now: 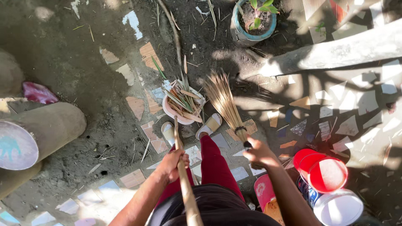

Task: The person sweeps leaves and debris off the ground into a dustpan using a broom while walking along an outdoor path.

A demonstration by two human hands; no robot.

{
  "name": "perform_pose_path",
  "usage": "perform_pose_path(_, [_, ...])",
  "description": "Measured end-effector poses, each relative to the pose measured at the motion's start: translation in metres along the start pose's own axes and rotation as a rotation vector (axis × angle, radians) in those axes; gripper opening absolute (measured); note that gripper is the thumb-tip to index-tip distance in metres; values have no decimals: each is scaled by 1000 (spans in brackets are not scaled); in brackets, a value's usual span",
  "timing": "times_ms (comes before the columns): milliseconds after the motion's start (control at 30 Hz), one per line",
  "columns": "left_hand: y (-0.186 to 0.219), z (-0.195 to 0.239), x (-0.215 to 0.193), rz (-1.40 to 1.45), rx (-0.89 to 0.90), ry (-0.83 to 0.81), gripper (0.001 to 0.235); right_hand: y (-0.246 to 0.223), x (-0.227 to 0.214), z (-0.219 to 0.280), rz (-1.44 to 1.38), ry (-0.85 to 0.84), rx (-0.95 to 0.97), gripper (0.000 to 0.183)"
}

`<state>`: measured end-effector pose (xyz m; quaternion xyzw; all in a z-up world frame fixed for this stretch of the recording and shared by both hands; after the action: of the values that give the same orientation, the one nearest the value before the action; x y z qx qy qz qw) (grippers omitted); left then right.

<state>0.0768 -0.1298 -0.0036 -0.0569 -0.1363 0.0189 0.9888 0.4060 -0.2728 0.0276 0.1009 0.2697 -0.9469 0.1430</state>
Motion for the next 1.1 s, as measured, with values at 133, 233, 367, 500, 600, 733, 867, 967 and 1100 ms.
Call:
perform_pose_path(133, [-11, 9, -38, 183, -36, -24, 8, -70, -76, -33, 455, 89, 143, 39])
perform_pose_path(233, [-16, 1, -48, 326, -54, -160, 13, -123, -108, -130, 510, 177, 154, 40])
perform_pose_path(367, [5, -17, -48, 579, -65, -175, 14, -152, -54, -182, 506, 102, 138, 47])
perform_pose_path(500, [33, -23, -49, 677, -88, -354, 17, -120, 2, -121, 279, -97, 402, 59])
perform_pose_path(600, [53, -20, -56, 707, -154, -421, 16, -101, 5, -66, 712, -196, 319, 86])
perform_pose_path(733, [66, -21, -61, 709, -162, -376, 11, -58, -24, -36, 441, -16, 254, 89])
perform_pose_path(867, [63, -26, -65, 520, -191, -381, 14, -27, 24, -100, 235, 151, 228, 92])
perform_pose_path(967, [56, -30, -71, 359, -251, -375, 16, -20, 123, -125, 9, 155, 206, 95])
perform_pose_path(1100, [49, -26, -99, 249, -312, -325, 16, -12, 207, -65, 261, 184, 252, 98])
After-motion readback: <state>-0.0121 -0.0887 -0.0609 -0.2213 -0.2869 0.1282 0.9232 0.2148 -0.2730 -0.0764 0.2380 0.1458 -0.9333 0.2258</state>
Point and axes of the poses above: each hand's wrist, its own z-axis away from the middle knuckle, its own x-axis out of the palm, y = z × x, the point moved 6 cm from there along -z, towards the middle knuckle, and after that the axes turned 2 degrees about -y, right-handed, at the moved point
